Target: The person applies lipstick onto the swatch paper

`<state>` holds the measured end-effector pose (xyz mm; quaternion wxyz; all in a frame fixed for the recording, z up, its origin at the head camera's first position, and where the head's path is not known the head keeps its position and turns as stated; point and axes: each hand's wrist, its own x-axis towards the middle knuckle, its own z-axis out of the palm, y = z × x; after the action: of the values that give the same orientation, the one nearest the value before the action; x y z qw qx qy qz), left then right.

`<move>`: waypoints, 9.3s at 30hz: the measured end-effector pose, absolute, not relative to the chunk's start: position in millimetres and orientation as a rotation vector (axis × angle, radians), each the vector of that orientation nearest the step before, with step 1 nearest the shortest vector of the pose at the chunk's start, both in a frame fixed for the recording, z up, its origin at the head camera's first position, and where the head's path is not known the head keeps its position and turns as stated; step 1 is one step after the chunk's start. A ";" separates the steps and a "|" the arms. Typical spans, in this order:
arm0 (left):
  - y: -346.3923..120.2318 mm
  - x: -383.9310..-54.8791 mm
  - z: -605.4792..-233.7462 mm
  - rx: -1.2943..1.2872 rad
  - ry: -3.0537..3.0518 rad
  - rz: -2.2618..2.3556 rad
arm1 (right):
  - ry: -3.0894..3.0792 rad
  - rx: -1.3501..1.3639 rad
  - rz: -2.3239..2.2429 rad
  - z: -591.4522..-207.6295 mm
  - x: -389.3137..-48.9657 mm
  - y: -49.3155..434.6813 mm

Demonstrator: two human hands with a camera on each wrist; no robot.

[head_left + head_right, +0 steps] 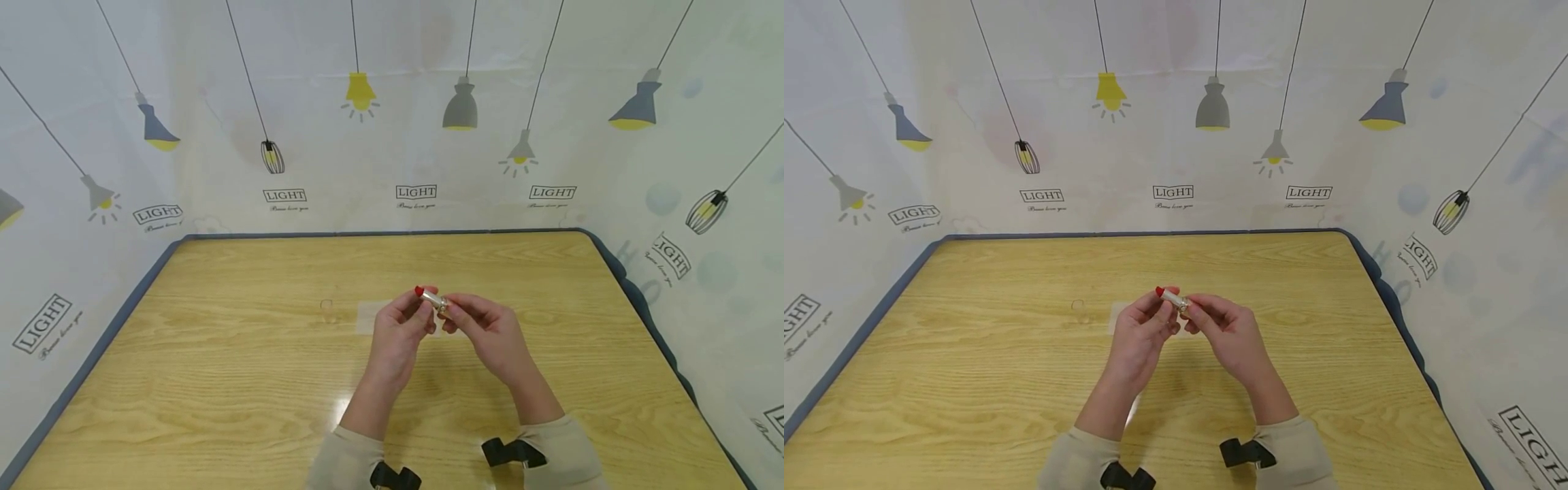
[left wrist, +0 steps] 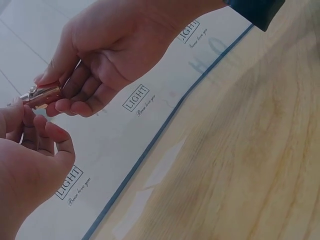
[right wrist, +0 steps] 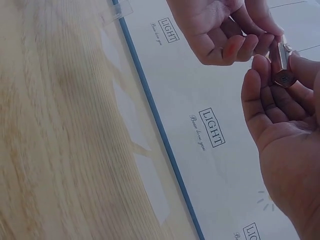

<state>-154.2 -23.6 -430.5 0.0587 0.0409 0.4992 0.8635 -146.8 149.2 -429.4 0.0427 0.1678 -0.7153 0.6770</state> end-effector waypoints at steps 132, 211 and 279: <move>-11.0 -225.8 -461.9 0.675 2.840 0.091 | -2.817 0.839 0.497 -456.3 -200.0 219.4; -86.9 -221.8 -452.5 0.771 2.752 0.151 | -2.774 1.013 0.519 -446.2 -194.0 137.7; -86.2 -221.6 -450.4 0.699 2.745 0.310 | -2.738 1.071 0.525 -452.5 -187.7 124.9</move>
<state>-221.6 -86.2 -450.4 0.1453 0.2426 0.9531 0.1076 -187.7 124.9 -452.5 0.0773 0.3573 -0.9141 0.1754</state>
